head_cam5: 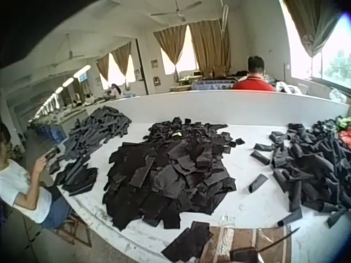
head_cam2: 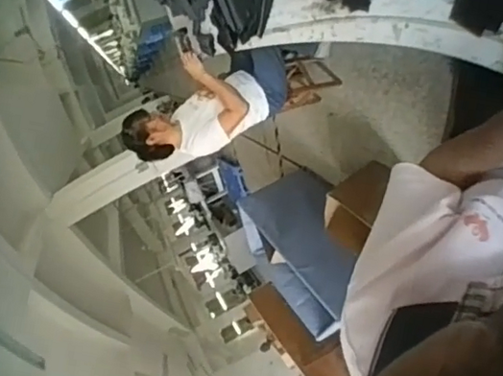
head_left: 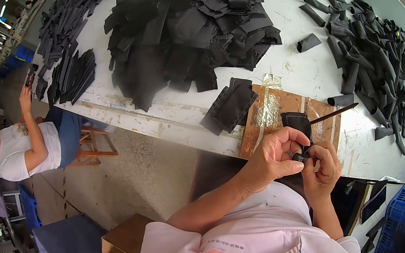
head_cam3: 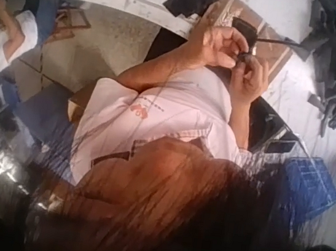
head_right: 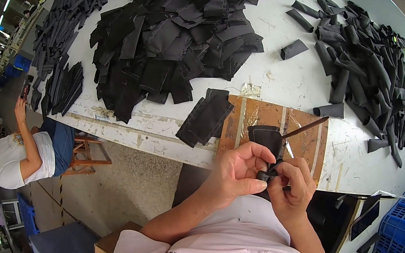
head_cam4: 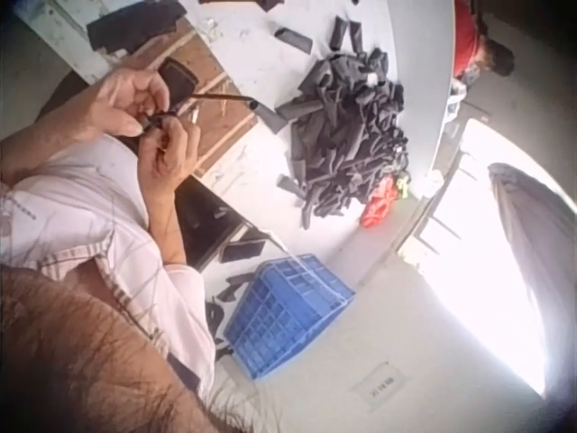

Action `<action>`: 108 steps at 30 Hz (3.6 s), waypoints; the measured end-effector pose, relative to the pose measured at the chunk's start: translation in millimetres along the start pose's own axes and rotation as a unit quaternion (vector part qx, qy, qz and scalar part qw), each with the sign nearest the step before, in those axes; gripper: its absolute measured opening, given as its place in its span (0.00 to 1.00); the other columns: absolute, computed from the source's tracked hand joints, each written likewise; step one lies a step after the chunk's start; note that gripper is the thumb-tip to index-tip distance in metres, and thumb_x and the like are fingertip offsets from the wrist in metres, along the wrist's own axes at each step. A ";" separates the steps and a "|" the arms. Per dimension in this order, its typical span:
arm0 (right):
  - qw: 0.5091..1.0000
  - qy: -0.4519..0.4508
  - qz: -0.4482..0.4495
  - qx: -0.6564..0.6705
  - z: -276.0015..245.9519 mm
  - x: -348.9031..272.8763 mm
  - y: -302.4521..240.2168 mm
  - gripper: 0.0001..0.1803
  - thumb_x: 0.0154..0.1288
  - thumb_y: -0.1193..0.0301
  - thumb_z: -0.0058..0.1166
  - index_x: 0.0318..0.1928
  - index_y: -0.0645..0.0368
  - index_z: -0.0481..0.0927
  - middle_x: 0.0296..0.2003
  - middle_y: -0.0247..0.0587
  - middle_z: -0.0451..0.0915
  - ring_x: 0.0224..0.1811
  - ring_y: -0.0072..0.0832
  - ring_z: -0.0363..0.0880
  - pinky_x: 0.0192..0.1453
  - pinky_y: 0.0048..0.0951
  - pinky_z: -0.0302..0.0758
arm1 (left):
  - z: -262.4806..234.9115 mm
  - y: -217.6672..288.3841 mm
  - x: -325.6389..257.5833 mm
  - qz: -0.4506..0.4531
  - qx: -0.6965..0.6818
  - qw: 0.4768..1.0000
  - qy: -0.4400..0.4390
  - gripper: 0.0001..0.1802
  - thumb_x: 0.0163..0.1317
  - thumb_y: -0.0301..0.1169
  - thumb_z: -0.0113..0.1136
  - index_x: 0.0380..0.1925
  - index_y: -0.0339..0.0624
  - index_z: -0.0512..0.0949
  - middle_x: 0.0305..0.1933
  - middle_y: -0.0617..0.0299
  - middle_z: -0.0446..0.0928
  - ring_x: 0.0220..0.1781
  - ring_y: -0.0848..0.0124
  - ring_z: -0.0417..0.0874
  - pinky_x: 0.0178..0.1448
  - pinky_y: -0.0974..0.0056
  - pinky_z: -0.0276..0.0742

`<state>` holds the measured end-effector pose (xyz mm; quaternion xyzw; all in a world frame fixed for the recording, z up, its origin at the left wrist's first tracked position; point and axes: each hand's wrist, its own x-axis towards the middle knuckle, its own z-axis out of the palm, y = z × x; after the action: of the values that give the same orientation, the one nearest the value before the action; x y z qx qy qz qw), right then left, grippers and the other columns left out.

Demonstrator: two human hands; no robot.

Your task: Applying adhesive with a brush to black fabric components and assembling them on a manufacturing line.

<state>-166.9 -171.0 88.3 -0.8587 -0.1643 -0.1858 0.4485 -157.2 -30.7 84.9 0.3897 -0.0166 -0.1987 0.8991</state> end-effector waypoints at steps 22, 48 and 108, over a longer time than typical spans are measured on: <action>0.830 -0.089 0.286 0.471 -5.0 -0.7 21.2 0.13 0.56 0.65 0.56 0.26 0.61 0.70 0.24 0.31 0.70 0.22 0.16 0.65 0.24 0.15 0.61 | 11.7 -7.8 1.6 0.227 0.309 0.912 0.149 0.21 0.46 0.15 0.53 0.44 0.31 0.67 0.28 0.56 0.78 0.27 0.74 0.78 0.28 0.71 0.73; 0.988 -0.056 -0.025 0.141 -17.6 16.5 6.0 0.05 0.55 0.76 0.53 0.28 0.62 0.70 0.28 0.44 0.72 0.24 0.31 0.68 0.26 0.25 0.67 | 22.9 -17.0 3.5 0.272 0.354 0.885 0.128 0.09 0.54 0.15 0.50 0.35 0.35 0.73 0.37 0.59 0.74 0.37 0.75 0.75 0.39 0.73 0.72; 0.814 -0.055 0.268 0.513 -30.4 60.6 62.9 0.08 0.47 0.78 0.51 0.30 0.65 0.70 0.30 0.41 0.70 0.24 0.24 0.72 0.19 0.17 0.69 | 24.3 -13.0 56.0 -0.050 -0.231 0.970 -0.059 0.11 0.57 0.24 0.52 0.41 0.41 0.68 0.25 0.67 0.71 0.09 0.88 0.58 0.10 0.82 0.50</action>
<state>-90.7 -223.5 88.0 -0.5231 -0.0237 0.1006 0.8460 -114.7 -76.4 85.6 0.1594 -0.0043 -0.2645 0.9511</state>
